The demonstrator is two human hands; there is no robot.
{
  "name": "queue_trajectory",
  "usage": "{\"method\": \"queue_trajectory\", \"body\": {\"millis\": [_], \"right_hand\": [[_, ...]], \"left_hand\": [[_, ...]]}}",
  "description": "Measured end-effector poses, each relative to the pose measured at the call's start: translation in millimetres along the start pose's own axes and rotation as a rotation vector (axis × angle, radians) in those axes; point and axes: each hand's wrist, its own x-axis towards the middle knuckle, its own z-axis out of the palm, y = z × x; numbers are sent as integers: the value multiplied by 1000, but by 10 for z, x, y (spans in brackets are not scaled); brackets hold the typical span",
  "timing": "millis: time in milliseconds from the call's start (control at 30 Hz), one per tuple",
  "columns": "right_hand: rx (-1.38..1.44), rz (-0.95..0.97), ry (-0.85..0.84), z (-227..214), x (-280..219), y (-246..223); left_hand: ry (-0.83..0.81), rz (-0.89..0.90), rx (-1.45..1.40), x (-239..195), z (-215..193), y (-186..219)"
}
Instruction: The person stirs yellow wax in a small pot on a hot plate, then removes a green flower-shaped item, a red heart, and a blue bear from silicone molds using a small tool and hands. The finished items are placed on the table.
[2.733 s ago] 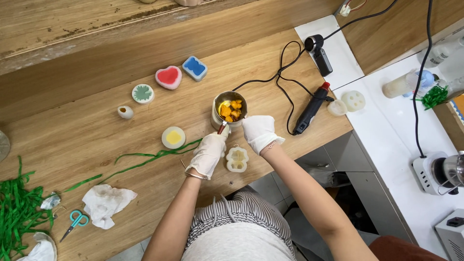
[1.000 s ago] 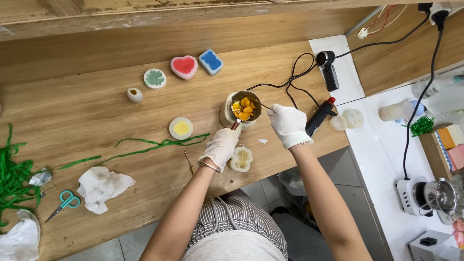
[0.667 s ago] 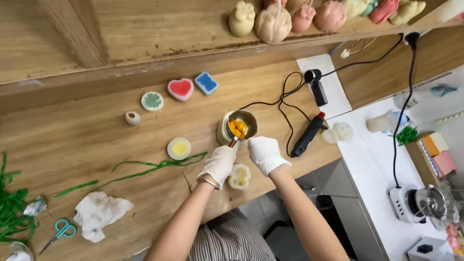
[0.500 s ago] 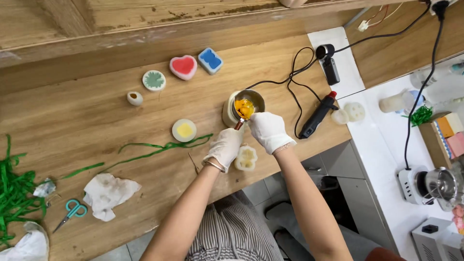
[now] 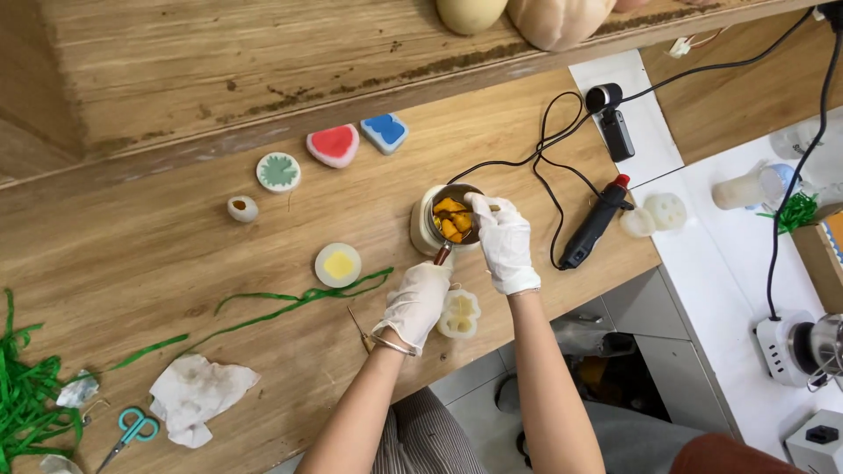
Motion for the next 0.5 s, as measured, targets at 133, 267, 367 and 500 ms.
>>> {"method": "queue_trajectory", "body": {"millis": [133,267,367,500], "right_hand": [[11,-131,47,-192,-12,-122],[-337,32,-46,-266,-166,-348],[-346,20,-98,-427,-356,-491],[-323,-264,-137,-587,-336,-201]], "left_hand": [[20,26,106,-56,-19,15],[30,54,-25,-81,-24,15],[41,86,-15,-172,-62,16],[100,196,192,-228,-104,46]]}}
